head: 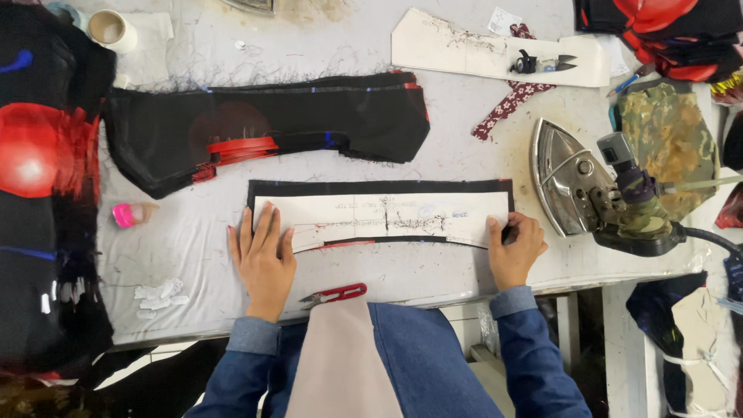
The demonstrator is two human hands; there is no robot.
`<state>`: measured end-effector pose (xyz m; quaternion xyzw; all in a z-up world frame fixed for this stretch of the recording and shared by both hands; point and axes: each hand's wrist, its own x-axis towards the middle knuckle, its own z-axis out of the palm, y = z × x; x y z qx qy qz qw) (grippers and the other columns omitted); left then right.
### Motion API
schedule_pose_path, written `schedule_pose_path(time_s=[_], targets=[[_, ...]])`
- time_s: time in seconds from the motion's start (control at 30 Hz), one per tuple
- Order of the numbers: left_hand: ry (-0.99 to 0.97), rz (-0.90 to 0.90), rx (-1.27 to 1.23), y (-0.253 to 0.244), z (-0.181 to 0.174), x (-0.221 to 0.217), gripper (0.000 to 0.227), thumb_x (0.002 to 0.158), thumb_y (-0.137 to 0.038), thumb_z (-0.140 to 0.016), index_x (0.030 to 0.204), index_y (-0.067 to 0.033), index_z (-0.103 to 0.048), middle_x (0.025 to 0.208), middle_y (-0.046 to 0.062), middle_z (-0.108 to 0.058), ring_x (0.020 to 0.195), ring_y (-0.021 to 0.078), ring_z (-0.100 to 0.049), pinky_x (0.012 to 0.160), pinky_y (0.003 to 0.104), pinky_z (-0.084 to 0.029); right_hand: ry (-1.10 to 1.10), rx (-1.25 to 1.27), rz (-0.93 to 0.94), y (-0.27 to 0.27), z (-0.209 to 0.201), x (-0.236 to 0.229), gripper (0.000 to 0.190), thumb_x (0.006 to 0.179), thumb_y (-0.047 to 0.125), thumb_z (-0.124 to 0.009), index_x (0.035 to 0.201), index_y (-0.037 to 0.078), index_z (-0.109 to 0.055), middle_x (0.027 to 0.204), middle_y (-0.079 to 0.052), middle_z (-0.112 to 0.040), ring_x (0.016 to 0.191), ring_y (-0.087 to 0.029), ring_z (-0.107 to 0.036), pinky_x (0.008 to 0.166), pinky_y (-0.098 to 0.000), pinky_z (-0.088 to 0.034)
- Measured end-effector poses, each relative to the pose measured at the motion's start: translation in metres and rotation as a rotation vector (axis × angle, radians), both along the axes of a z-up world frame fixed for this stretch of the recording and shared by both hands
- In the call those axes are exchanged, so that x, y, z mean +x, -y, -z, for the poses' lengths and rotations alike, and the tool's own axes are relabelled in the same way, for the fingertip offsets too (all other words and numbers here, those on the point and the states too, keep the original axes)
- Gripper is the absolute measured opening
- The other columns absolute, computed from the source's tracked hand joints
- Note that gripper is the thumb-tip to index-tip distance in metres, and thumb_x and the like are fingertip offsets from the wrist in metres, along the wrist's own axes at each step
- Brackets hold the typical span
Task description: The person irons a piece of black fabric with a red and blue design on a white table. They use a paper template to guide the ironing process, placing it on the fabric and pressing it with a steam iron. The person repeats this process for multiple pieces of fabric.
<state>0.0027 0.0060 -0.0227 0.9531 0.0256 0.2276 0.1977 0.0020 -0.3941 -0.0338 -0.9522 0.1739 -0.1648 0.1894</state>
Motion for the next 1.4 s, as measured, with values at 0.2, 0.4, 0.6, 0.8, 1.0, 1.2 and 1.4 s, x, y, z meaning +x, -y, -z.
schedule_pose_path(time_s=[0.2,0.4,0.6,0.8,1.0,1.2,1.4], targets=[[0.008,0.008,0.014,-0.001,0.002,0.001,0.029,0.089,-0.028,-0.066,0.112,-0.0104,-0.068,0.126,0.000,-0.062,0.125,0.0269,-0.049,0.109,0.044,-0.025,-0.010,-0.044,0.021,-0.001,0.004,0.003,0.033,0.087,0.046,-0.066,0.097,0.016,-0.054,0.087,0.002,-0.049,0.086,-0.023,-0.050,0.082,-0.0394,-0.030],[-0.002,0.008,0.013,-0.001,0.004,0.001,0.029,0.088,-0.027,-0.068,0.112,-0.0108,-0.070,0.125,0.000,-0.064,0.126,0.0270,-0.048,0.109,0.046,-0.024,-0.017,-0.038,0.053,-0.006,0.000,0.005,0.033,0.087,0.045,-0.066,0.097,0.016,-0.054,0.088,0.001,-0.049,0.085,-0.024,-0.050,0.080,-0.0395,-0.031],[-0.001,0.010,0.009,-0.001,0.004,0.001,0.029,0.087,-0.026,-0.070,0.112,-0.0107,-0.070,0.124,0.000,-0.065,0.126,0.0276,-0.048,0.109,0.047,-0.023,-0.044,-0.038,0.077,-0.005,-0.001,0.003,0.034,0.085,0.045,-0.068,0.097,0.016,-0.054,0.088,0.002,-0.049,0.085,-0.023,-0.051,0.079,-0.0388,-0.032],[0.002,0.002,0.033,0.000,0.003,0.001,0.025,0.088,-0.023,-0.069,0.110,-0.0112,-0.071,0.123,0.000,-0.066,0.126,0.0275,-0.049,0.108,0.047,-0.024,0.105,0.160,0.085,-0.012,-0.022,-0.010,0.016,0.094,0.023,-0.062,0.104,0.011,-0.057,0.090,-0.006,-0.054,0.082,-0.026,-0.055,0.076,-0.0352,-0.041],[0.009,0.006,0.033,0.001,0.002,0.002,0.026,0.087,-0.016,-0.066,0.111,-0.0110,-0.071,0.123,0.001,-0.066,0.125,0.0290,-0.049,0.108,0.048,-0.025,0.064,-0.206,-0.241,-0.027,-0.018,-0.032,0.036,0.092,0.019,-0.050,0.128,0.019,-0.058,0.128,-0.001,-0.057,0.118,-0.025,-0.046,0.096,-0.0371,-0.032],[0.004,0.006,0.057,0.002,0.000,0.001,0.026,0.087,-0.019,-0.065,0.112,-0.0125,-0.071,0.123,0.000,-0.066,0.126,0.0293,-0.048,0.108,0.048,-0.025,0.024,-0.246,-0.198,-0.034,-0.024,-0.031,0.029,0.097,0.023,-0.047,0.121,0.026,-0.063,0.125,0.011,-0.061,0.124,-0.017,-0.045,0.098,-0.0340,-0.028],[0.025,-0.009,0.061,0.003,-0.002,0.002,0.026,0.086,-0.019,-0.065,0.110,-0.0123,-0.071,0.123,-0.001,-0.066,0.124,0.0284,-0.049,0.108,0.047,-0.025,0.007,-0.224,-0.216,-0.030,-0.025,-0.033,0.029,0.096,0.025,-0.048,0.121,0.027,-0.063,0.126,0.012,-0.060,0.126,-0.017,-0.044,0.098,-0.0349,-0.027]])
